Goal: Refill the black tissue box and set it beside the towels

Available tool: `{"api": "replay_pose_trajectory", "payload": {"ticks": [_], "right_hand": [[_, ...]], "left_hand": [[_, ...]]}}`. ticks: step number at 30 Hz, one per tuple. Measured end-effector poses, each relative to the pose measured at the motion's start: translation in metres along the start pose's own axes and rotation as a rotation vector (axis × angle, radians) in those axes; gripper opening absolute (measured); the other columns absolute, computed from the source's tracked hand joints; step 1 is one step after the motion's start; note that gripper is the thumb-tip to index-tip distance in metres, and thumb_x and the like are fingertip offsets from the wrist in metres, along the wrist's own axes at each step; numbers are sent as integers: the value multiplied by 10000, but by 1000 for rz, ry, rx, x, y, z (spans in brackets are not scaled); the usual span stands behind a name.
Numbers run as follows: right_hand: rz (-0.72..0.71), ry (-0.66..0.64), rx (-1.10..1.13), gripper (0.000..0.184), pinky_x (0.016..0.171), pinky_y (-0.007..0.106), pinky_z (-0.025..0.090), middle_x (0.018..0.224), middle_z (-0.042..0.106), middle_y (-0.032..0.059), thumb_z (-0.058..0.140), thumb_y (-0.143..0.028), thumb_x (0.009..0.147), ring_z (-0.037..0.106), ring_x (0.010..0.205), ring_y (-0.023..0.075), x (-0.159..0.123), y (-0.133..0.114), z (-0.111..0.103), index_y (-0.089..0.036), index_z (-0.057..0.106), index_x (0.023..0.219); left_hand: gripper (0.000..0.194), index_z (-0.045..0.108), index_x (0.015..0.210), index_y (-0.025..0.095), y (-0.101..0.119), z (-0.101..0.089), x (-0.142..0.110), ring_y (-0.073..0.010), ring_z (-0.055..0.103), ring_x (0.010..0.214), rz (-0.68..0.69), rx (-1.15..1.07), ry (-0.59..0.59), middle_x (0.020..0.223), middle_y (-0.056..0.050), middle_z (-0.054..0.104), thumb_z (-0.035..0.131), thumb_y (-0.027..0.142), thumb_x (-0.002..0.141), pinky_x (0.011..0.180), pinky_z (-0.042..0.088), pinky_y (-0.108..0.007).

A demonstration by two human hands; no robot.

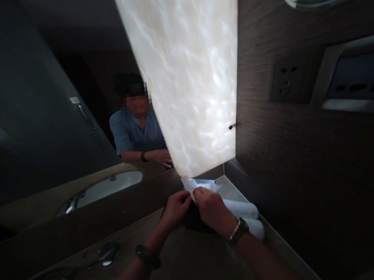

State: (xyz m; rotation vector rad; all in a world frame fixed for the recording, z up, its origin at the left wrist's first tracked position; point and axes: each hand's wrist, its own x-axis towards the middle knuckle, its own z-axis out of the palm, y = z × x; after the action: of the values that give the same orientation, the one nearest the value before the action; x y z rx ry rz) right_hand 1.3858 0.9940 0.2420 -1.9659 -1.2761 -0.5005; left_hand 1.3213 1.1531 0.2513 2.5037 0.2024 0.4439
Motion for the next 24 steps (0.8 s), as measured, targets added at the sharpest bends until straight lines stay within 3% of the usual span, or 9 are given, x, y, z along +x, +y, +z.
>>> {"api": "replay_pose_trajectory", "payload": {"ticks": [2, 4, 8, 10, 13, 16, 20, 22, 24], "right_hand": [[58, -206, -86, 220, 795, 380, 535, 948, 709, 150, 422, -72, 936, 675, 883, 271, -4, -4, 25, -144, 626, 972], [117, -314, -139, 212, 755, 374, 511, 921, 718, 173, 421, -118, 976, 685, 848, 282, 1, -4, 34, -123, 628, 1019], [184, -385, -67, 194, 719, 335, 457, 934, 735, 175, 426, -119, 997, 689, 832, 259, 32, 6, 31, -111, 603, 1076], [225, -328, 54, 159, 727, 314, 444, 922, 728, 140, 437, -142, 1005, 672, 833, 227, 42, 15, 29, -143, 592, 973], [268, -175, 210, 178, 725, 312, 453, 834, 701, 80, 450, -231, 1013, 642, 779, 203, 37, 29, 29, -187, 561, 881], [220, -17, 226, 142, 824, 380, 503, 949, 712, 92, 518, -279, 968, 649, 857, 235, 21, 40, 28, -191, 596, 1048], [240, 56, 227, 402, 910, 484, 532, 953, 706, 106, 551, -281, 901, 653, 914, 283, 8, 50, 32, -171, 555, 1288], [306, 91, 279, 453, 906, 512, 547, 1037, 706, 127, 522, -300, 906, 665, 892, 279, 5, 49, 31, -164, 511, 1338], [317, 185, 299, 477, 984, 565, 525, 1199, 670, 168, 527, -334, 907, 672, 983, 296, -7, 42, 24, -164, 487, 1352]], "left_hand": [[356, 760, 1052, 120, -12, -13, -10, -268, 697, 1029, -82, -103, 115, 1104, -150, 773, 475, 284, 914, 980, 510, -419], [377, 717, 1151, 112, -18, -18, -17, -265, 672, 1062, -116, -167, 200, 1173, -148, 747, 485, 261, 893, 983, 501, -412], [545, 581, 1396, 110, -12, -6, -14, -267, 620, 1158, -85, -110, 149, 1257, -153, 700, 542, 182, 858, 1068, 450, -403], [573, 560, 1437, 127, -5, 1, -6, -275, 612, 1169, -93, 36, 84, 1235, -167, 684, 549, 170, 866, 1048, 455, -390], [407, 711, 1268, 206, 0, 1, 5, -282, 629, 1068, -81, 210, 31, 1090, -148, 691, 542, 207, 898, 924, 476, -378], [279, 798, 1049, 240, -2, -4, 13, -276, 627, 971, -41, 227, 22, 927, -120, 708, 556, 264, 912, 824, 448, -364], [282, 812, 927, 251, -3, 0, 22, -303, 608, 947, -1, 244, 29, 854, -110, 743, 538, 316, 936, 815, 405, -402], [297, 817, 912, 255, 1, 2, 27, -333, 603, 966, 11, 239, 43, 859, -114, 761, 538, 354, 943, 853, 395, -443], [299, 816, 1024, 271, 7, -1, 27, -343, 614, 983, -10, 200, 79, 926, -113, 783, 542, 360, 944, 879, 408, -464]]}}
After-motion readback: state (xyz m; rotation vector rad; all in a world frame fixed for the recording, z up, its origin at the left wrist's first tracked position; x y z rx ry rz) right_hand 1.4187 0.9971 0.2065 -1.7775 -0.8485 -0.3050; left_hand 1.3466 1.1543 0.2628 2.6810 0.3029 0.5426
